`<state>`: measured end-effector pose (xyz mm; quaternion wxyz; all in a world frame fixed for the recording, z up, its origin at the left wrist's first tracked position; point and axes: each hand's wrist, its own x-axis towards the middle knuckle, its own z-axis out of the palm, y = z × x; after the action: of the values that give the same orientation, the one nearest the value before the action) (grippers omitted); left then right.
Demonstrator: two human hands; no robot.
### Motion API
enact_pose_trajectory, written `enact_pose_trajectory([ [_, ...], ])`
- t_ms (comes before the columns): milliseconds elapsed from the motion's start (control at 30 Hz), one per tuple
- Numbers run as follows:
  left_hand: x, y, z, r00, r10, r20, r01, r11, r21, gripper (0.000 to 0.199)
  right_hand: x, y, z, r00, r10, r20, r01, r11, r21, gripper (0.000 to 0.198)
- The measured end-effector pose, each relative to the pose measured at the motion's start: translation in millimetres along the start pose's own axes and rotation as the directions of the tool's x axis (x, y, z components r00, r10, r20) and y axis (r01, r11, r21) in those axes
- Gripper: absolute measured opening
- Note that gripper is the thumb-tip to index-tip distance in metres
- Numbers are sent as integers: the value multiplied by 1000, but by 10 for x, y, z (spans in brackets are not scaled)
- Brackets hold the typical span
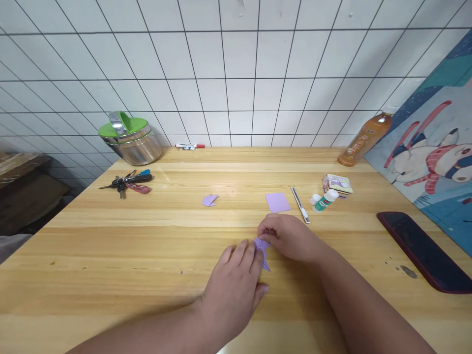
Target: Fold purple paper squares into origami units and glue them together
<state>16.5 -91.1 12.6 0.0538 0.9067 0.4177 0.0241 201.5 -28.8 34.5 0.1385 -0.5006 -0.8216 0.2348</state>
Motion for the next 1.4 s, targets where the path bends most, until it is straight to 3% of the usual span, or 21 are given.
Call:
enact_pose_trajectory([
  [200, 10, 8, -23, 1000, -12, 10, 12, 1000, 24, 52, -7, 96, 15, 998, 55, 39, -51, 995, -82, 14],
  [467, 11, 15, -76, 1000, -4, 13, 3, 1000, 28, 50, 13, 65, 30, 999, 19, 47, -7, 970, -245, 14],
  [533, 8, 14, -75, 1000, -4, 14, 3, 1000, 26, 50, 10, 57, 23, 1000, 19, 15, -15, 976, -216, 13],
  [733, 15, 11, -64, 1000, 2, 14, -2, 1000, 3, 50, 34, -13, 110, 1000, -19, -19, 20, 995, 101, 13],
  [867, 9, 11, -59, 1000, -2, 20, 2, 1000, -3, 51, 53, 10, 127, 1000, -5, -28, 7, 996, 91, 14],
  [967, 6, 6, -67, 1000, 0, 26, 0, 1000, -7, 50, -17, 133, -51, 989, 59, -137, -48, 995, 84, 15],
  [1033, 10, 2, -76, 1000, -2, 30, 3, 1000, -16, 50, -106, 244, -223, 972, 167, -167, -158, 985, 67, 15],
  [1133, 15, 0, -84, 999, -10, 31, 11, 1000, -22, 50, -238, 379, -408, 946, 308, -99, -304, 951, 58, 11],
  [1233, 12, 3, -81, 1000, -15, 26, 15, 1000, -21, 49, -293, 416, -416, 957, 291, -21, -289, 955, 64, 14],
  [1400, 8, -1, -65, 1000, -9, 14, 10, 1000, -22, 49, -228, 339, -273, 953, 296, 58, -287, 949, -135, 20],
])
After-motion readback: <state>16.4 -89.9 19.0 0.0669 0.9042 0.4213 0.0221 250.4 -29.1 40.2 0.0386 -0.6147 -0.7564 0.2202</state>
